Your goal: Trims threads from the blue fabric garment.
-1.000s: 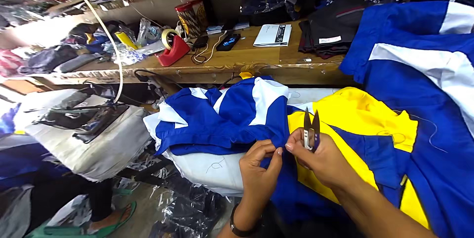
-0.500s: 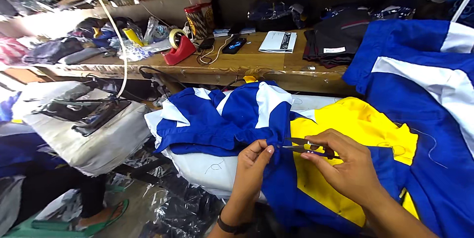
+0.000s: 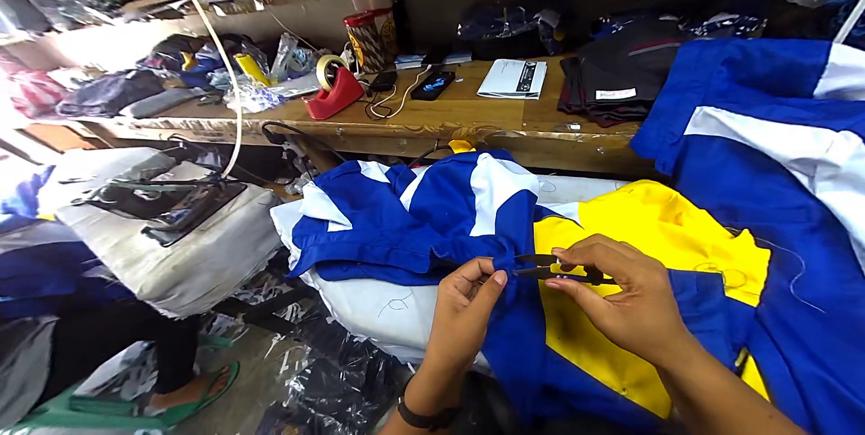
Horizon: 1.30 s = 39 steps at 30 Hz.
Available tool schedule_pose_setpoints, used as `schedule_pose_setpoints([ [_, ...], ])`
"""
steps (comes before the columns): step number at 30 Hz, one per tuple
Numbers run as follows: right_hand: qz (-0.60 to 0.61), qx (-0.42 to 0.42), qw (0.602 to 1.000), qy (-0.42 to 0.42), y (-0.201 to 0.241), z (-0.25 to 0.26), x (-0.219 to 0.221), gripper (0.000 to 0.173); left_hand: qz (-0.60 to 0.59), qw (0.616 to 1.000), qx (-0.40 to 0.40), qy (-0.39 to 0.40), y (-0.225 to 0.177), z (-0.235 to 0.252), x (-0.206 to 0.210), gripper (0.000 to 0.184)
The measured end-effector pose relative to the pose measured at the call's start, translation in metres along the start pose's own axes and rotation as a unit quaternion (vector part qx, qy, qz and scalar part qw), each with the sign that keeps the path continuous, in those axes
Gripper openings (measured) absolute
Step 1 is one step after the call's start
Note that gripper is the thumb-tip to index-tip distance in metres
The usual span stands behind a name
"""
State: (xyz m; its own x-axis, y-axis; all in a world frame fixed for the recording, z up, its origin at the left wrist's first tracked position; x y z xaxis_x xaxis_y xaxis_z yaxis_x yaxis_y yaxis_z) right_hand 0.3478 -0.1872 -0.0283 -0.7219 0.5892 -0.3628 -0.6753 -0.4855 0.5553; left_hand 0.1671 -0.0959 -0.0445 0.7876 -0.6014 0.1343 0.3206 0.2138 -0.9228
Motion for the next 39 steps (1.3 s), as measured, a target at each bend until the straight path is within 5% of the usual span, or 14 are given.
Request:
schedule_pose_setpoints([
  [7, 0.187, 0.067, 0.979, 0.039, -0.011, 0.001, 0.008, 0.023, -0.011, 1.000, 0.005, 0.028, -0.001, -0.001, 0.001, 0.014],
  [15, 0.025, 0.010, 0.999, 0.027, -0.006, 0.000, -0.001, 0.027, 0.018, 1.000, 0.016, 0.012, 0.000, -0.002, 0.000, 0.015],
  [25, 0.023, -0.027, 0.998, 0.049, -0.002, 0.004, -0.002, 0.026, 0.040, 0.998, 0.035, 0.037, 0.000, -0.002, 0.000, 0.014],
  [29, 0.163, 0.041, 0.979, 0.113, 0.000, 0.003, 0.001, 0.030, 0.008, 1.000, 0.007, 0.020, -0.001, -0.001, -0.002, 0.015],
  [34, 0.205, 0.072, 0.976, 0.034, 0.005, 0.002, 0.014, 0.040, -0.030, 0.999, -0.019, 0.004, 0.001, -0.002, 0.002, 0.014],
  [39, 0.066, -0.006, 0.995, -0.068, 0.017, -0.003, 0.033, 0.016, 0.077, 0.993, 0.083, -0.031, -0.001, -0.007, 0.008, 0.012],
])
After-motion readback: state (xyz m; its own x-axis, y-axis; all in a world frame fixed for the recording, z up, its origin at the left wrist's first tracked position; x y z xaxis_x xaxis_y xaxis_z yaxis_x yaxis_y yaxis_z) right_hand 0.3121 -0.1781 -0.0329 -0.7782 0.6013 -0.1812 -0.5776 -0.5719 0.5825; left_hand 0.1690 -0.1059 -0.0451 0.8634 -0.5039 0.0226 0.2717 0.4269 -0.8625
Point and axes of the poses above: each hand's wrist, its own z-axis towards the middle knuckle, its own x-axis out of the palm, y = z × x, the point moved 4 cm from there along z, towards the middle knuckle, and after that the axes turned 8 degrees about z, right-handed, at the moved point
